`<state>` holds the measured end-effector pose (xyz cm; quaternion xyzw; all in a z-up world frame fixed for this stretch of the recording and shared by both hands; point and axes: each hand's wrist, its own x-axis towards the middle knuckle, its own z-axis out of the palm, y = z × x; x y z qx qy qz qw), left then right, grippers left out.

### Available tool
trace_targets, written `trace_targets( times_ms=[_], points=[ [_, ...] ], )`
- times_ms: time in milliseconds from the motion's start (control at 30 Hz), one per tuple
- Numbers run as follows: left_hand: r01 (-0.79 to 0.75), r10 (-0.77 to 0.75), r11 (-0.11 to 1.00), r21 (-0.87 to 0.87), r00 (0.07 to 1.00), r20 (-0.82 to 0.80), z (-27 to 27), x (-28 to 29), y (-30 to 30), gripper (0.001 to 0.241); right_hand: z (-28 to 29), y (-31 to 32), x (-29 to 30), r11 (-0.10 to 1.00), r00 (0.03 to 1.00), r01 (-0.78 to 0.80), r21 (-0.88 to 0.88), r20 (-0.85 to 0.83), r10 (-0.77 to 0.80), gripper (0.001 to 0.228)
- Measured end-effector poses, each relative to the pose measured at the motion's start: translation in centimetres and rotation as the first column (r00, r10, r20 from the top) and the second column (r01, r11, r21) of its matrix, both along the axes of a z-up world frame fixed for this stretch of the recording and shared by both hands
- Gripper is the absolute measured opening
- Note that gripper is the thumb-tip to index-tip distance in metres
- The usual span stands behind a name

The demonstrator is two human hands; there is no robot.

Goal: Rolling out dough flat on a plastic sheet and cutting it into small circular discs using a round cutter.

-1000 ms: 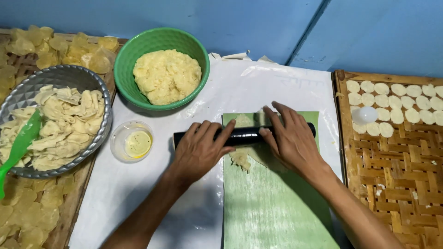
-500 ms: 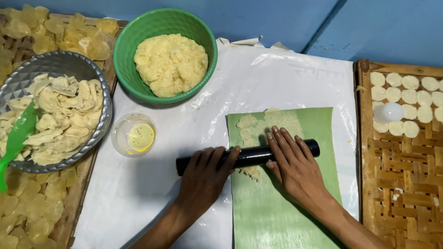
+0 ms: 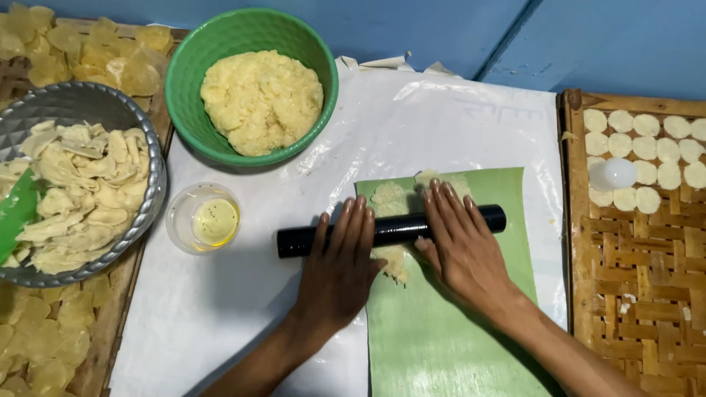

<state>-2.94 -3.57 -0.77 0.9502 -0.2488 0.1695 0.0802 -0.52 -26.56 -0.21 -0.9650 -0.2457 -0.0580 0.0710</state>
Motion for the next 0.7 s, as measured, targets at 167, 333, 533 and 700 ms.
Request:
trace_targets(
  times_ms=[167, 333, 533, 700],
  points=[
    [-0.038, 0.036, 0.999, -0.032, 0.997, -0.070, -0.5, 8.2, -0.4, 0.072, 0.7, 0.8, 6.8, 0.999, 1.000, 0.027, 0.021, -0.005, -0.026, 0.066],
    [0.010, 0.012, 0.977, -0.211, 0.995, 0.100, -0.4, 5.2, -0.6, 0.081, 0.1, 0.9, 4.0, 0.996, 0.996, 0.075, 0.045, 0.043, -0.077, 0.068],
    [0.079, -0.090, 0.978, -0.195, 0.995, -0.049, -0.4, -1.4, 0.1, 0.077, 0.3, -0.3, -2.7, 1.000, 0.997, 0.006, 0.023, 0.081, -0.008, 0.067],
    [0.098, -0.092, 0.991, -0.095, 0.994, 0.067, -2.0, 3.1, 1.3, 0.074, 0.8, 0.7, -3.6, 0.935, 0.969, -0.173, 0.310, 0.221, 0.106, 0.046]
  ],
)
